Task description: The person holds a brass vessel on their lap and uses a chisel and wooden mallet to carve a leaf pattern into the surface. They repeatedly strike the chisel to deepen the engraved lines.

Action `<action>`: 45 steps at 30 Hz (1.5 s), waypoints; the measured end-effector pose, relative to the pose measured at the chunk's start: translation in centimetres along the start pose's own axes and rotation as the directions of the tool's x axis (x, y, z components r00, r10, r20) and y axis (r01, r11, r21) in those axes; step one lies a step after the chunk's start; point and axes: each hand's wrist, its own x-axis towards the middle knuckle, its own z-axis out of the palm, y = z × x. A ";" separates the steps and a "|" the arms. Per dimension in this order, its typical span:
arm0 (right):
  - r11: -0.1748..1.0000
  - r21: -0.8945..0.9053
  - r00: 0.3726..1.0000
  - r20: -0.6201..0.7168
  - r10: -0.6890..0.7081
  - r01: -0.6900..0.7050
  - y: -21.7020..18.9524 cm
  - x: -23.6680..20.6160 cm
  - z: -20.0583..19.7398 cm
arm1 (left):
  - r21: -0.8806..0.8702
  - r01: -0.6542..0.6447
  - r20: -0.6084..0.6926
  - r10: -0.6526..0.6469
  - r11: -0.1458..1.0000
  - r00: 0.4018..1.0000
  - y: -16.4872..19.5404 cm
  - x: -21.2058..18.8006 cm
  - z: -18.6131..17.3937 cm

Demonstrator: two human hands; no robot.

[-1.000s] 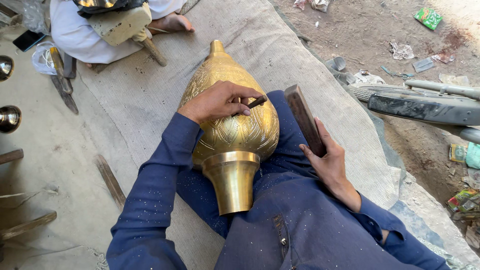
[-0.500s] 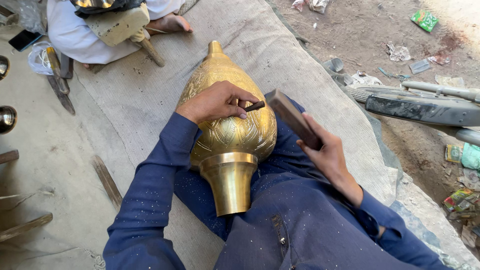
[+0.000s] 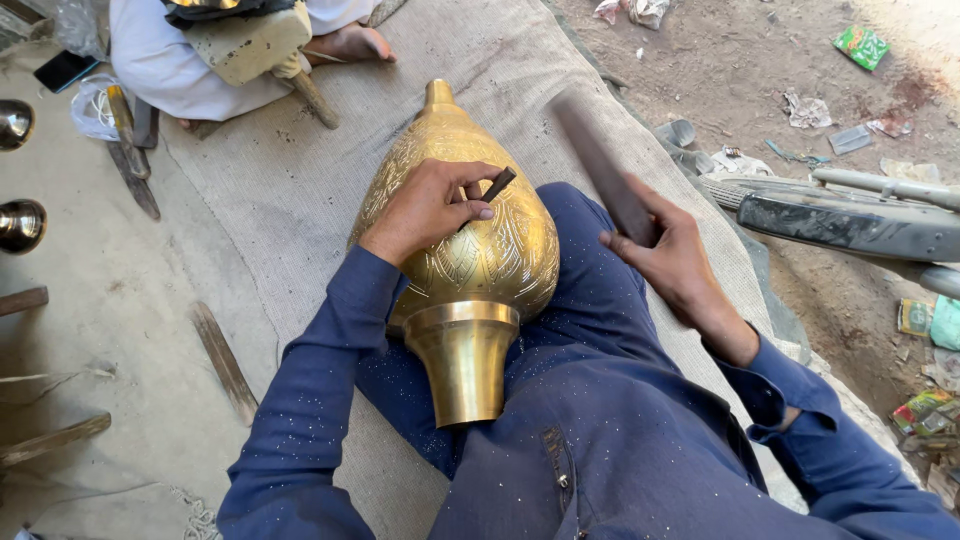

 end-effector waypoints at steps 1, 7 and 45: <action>0.995 0.058 0.996 -0.033 0.082 -0.080 -0.5 0.3 0.0 | -0.021 -0.006 -0.035 0.006 1.000 0.999 0.0 -0.3 0.0; 0.997 0.027 0.996 0.058 0.068 -0.069 -2.8 1.3 -1.2 | -0.025 -0.029 -0.165 0.025 0.999 0.986 -0.2 -0.7 0.4; 0.651 -0.549 0.847 0.416 -0.330 0.523 -11.0 10.0 -4.3 | -0.114 0.143 -0.524 -0.182 0.983 0.832 0.0 -3.4 3.5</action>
